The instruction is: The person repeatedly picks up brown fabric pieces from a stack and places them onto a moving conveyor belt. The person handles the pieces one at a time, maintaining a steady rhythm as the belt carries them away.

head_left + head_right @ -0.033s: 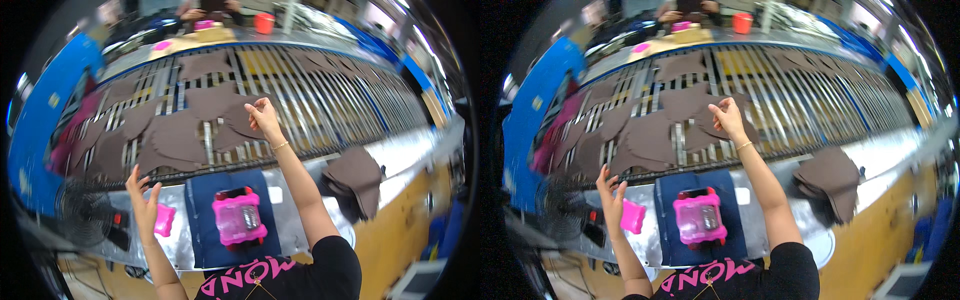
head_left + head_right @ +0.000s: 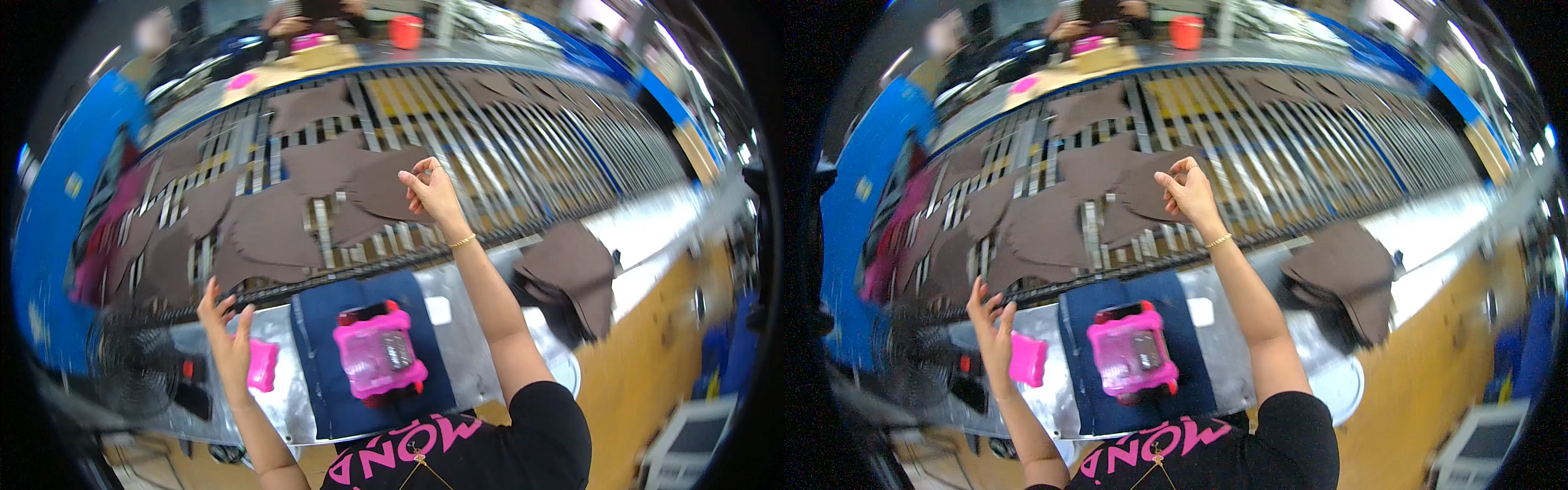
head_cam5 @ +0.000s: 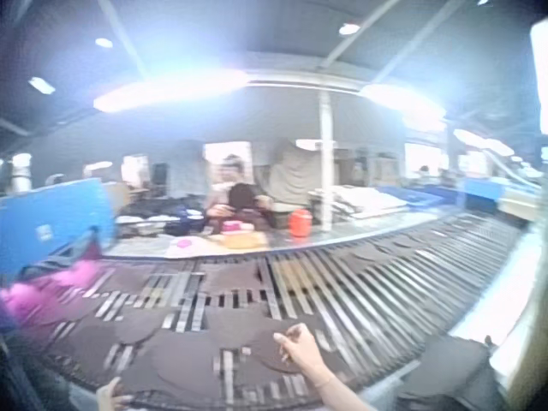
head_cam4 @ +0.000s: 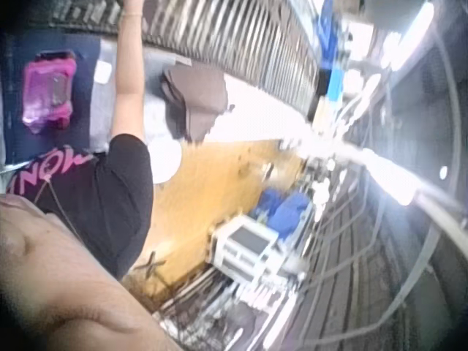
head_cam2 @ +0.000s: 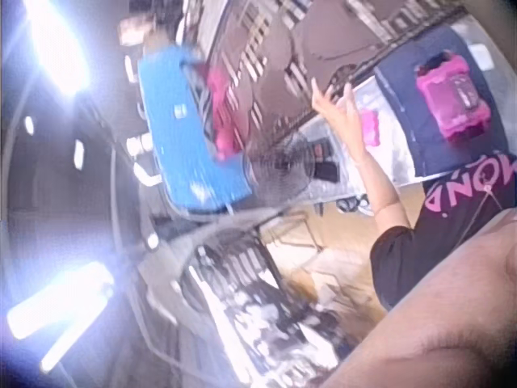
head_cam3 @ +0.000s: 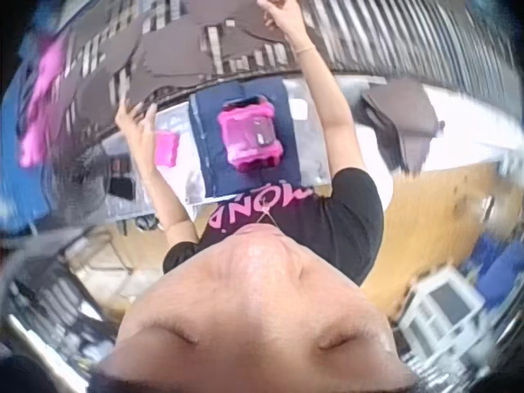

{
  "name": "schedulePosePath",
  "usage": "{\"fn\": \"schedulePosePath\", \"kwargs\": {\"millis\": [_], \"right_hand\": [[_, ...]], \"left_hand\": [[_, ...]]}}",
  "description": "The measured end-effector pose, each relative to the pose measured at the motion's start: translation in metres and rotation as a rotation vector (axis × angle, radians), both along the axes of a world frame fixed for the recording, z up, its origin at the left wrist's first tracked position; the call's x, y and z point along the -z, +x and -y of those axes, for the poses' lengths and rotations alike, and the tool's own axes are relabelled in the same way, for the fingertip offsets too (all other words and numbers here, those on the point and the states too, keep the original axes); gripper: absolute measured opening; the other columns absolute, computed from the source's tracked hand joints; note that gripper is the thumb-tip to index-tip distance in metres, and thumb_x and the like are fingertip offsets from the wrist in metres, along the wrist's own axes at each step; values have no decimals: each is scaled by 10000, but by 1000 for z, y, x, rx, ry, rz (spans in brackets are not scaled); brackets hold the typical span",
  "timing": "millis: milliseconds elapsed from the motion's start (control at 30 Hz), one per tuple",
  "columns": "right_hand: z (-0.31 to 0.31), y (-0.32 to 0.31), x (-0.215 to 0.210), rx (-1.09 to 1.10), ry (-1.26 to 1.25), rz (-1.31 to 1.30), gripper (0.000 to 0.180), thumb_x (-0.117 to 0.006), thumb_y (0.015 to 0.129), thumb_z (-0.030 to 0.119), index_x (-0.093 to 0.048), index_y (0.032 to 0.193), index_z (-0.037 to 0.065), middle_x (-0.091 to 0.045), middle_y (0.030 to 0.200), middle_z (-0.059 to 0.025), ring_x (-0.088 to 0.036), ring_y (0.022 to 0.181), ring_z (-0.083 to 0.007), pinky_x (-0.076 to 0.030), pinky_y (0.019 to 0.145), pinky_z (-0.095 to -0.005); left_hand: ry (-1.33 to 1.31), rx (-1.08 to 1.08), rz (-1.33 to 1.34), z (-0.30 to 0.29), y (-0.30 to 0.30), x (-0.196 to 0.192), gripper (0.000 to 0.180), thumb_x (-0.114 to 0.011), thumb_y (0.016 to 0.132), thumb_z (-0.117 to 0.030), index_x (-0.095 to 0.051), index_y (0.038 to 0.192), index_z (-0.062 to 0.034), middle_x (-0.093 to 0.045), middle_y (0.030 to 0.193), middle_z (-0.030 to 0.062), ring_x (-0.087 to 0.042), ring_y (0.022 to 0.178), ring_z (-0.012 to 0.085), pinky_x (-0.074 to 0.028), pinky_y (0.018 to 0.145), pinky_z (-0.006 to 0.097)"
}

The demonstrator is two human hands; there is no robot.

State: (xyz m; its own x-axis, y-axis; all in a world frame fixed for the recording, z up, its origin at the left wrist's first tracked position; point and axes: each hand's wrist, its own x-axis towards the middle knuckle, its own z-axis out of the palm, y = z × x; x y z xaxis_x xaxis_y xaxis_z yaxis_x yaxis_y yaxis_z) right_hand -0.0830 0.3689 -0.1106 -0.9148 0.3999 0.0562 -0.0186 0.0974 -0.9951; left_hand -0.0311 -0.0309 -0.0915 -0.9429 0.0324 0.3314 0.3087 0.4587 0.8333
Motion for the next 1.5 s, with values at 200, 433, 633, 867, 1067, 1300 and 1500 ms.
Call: {"fn": "schedulePosePath", "kwargs": {"millis": [200, 433, 633, 867, 1067, 1300, 1500], "right_hand": [[-160, 257, 36, 789, 1075, 235, 397, -728, 805, 322, -642, 1056, 27, -668, 910, -158, -651, 877, -277, -525, 778, -390], [-166, 389, 36, 1139, 841, 917, 585, -767, 739, 419, -631, 1136, 12, -584, 1151, -212, -551, 1095, -348, -450, 940, -414], [-175, 384, 46, 1132, 888, 866, 527, -800, 714, 312, -612, 1086, -11, -598, 1128, -194, -553, 1096, -368, -457, 924, -436], [-121, 371, -16, 776, 972, 770, 414, -543, 884, 50, -501, 1292, 105, -664, 870, -240, -638, 800, -413, -499, 728, -479], [-34, 324, -89, 557, 434, 43, 359, -483, 978, 106, -475, 1337, 109, -654, 829, -105, -679, 718, -141, -534, 492, -234], [62, 240, -55, -54, 72, -340, 351, -558, 940, 69, -446, 1266, 4, -637, 1011, -135, -681, 789, -208, -578, 600, -281], [101, 197, -42, -309, 560, -293, 234, -654, 856, 104, -613, 1072, 25, -653, 817, -198, -626, 715, -366, -489, 607, -377]], "left_hand": [[51, 184, 69, -22, 6, 11, 657, -667, 883, -185, -334, 1448, -139, -404, 1355, 108, -522, 1109, 212, -403, 933, 361], [68, 318, 42, -50, 16, 9, 663, -669, 887, -218, -330, 1450, -130, -401, 1358, 123, -520, 1113, 219, -405, 920, 353], [-2, 326, 5, -51, 33, -1, 687, -686, 867, -208, -334, 1450, -123, -413, 1350, 115, -528, 1115, 217, -406, 920, 359], [-8, 327, -3, -46, 43, -13, 700, -707, 833, -149, -356, 1438, -115, -437, 1327, 109, -541, 1104, 215, -411, 929, 358], [-75, 391, -123, -81, 45, -30, 725, -739, 807, -168, -372, 1430, -113, -404, 1355, 100, -468, 1198, 218, -429, 944, 366], [321, 473, 243, -64, 44, -49, 388, -667, 875, -147, -550, 1219, -10, -596, 1094, 98, -635, 901, 186, -532, 681, 284], [309, 248, 65, 21, 51, -58, 181, -591, 934, -116, -614, 1049, 22, -663, 829, 81, -654, 626, 146, -504, 491, 227]]}}
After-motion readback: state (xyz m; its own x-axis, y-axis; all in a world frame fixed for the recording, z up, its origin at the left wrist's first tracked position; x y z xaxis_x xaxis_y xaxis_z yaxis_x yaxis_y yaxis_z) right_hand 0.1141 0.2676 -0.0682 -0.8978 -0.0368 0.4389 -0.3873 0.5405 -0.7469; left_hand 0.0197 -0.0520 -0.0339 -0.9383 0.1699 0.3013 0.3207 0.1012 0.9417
